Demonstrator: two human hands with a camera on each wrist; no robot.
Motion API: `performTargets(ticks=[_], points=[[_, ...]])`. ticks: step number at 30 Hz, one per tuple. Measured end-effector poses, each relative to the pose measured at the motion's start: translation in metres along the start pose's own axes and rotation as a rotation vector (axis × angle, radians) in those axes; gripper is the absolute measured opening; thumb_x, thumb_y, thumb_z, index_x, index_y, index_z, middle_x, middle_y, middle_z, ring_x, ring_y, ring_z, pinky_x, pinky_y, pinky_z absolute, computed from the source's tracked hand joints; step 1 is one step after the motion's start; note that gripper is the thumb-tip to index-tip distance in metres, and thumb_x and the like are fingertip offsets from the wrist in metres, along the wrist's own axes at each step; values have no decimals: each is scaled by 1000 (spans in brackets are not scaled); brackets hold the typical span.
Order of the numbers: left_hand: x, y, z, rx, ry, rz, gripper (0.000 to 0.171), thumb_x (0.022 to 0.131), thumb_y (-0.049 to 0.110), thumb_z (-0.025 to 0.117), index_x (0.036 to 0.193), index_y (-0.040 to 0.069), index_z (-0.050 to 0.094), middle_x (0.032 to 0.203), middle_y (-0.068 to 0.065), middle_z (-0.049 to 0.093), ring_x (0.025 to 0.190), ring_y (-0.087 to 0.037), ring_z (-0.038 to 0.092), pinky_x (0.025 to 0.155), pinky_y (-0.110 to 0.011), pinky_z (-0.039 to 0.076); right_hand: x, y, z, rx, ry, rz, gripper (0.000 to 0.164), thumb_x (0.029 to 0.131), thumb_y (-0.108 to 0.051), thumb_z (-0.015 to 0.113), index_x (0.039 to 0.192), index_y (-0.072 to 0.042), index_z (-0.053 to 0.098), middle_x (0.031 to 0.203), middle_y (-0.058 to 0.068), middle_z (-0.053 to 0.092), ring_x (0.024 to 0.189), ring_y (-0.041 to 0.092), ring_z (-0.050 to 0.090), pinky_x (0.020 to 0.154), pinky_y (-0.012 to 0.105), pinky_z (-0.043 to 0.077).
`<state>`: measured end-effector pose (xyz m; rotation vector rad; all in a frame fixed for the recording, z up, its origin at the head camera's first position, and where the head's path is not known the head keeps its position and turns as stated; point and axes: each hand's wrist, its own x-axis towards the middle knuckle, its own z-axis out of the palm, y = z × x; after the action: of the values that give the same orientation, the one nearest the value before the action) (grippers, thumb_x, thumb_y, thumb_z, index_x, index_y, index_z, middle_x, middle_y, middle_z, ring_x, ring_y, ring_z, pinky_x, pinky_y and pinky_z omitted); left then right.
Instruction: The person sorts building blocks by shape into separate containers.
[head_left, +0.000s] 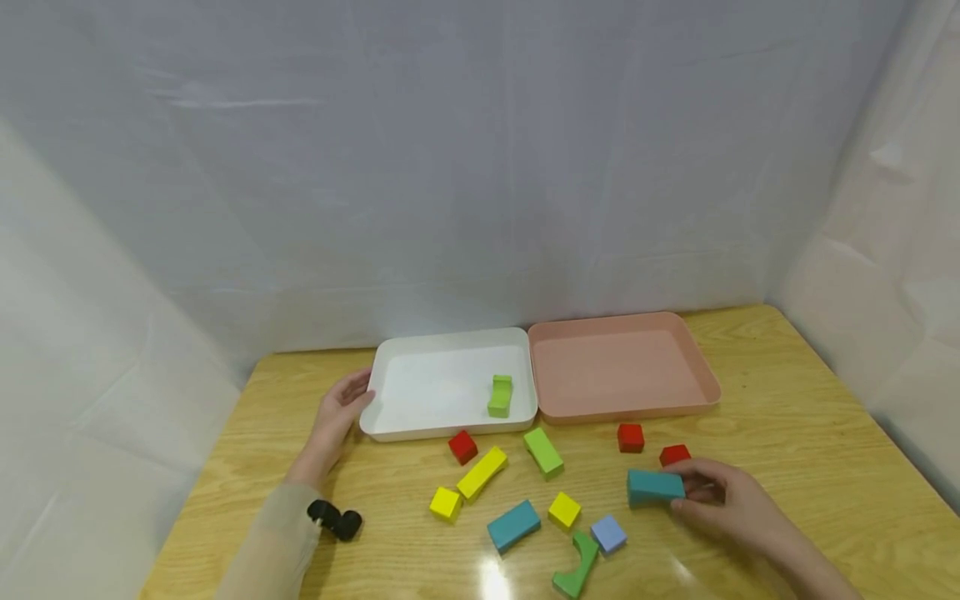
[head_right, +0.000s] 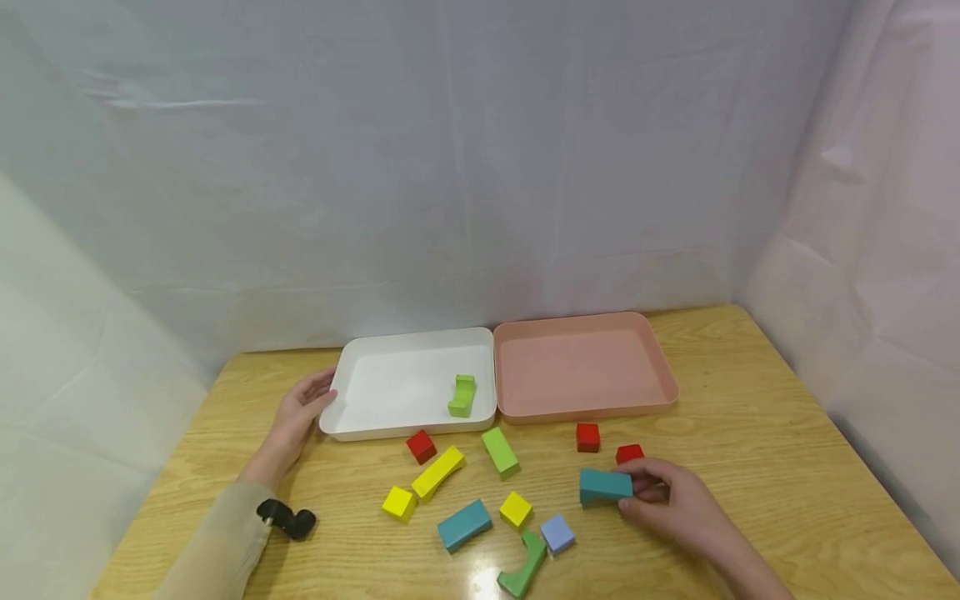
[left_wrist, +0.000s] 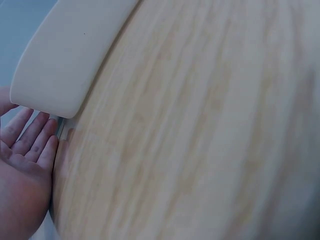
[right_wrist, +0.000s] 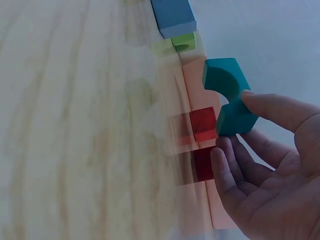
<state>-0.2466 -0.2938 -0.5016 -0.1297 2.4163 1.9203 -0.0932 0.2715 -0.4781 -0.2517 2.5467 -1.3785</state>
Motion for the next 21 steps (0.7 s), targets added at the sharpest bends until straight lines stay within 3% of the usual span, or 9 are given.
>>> performTargets(ticks=[21], points=[[-3,5,0,19,-1,-10,57,110,13,58,162,1,37,168,-22,40,154,-32,40,98,-3,39,17,-24,-3,27,81,-29,40,97,-13,77,132,5,68,118,17,74,91,-4,64,77,22,60]])
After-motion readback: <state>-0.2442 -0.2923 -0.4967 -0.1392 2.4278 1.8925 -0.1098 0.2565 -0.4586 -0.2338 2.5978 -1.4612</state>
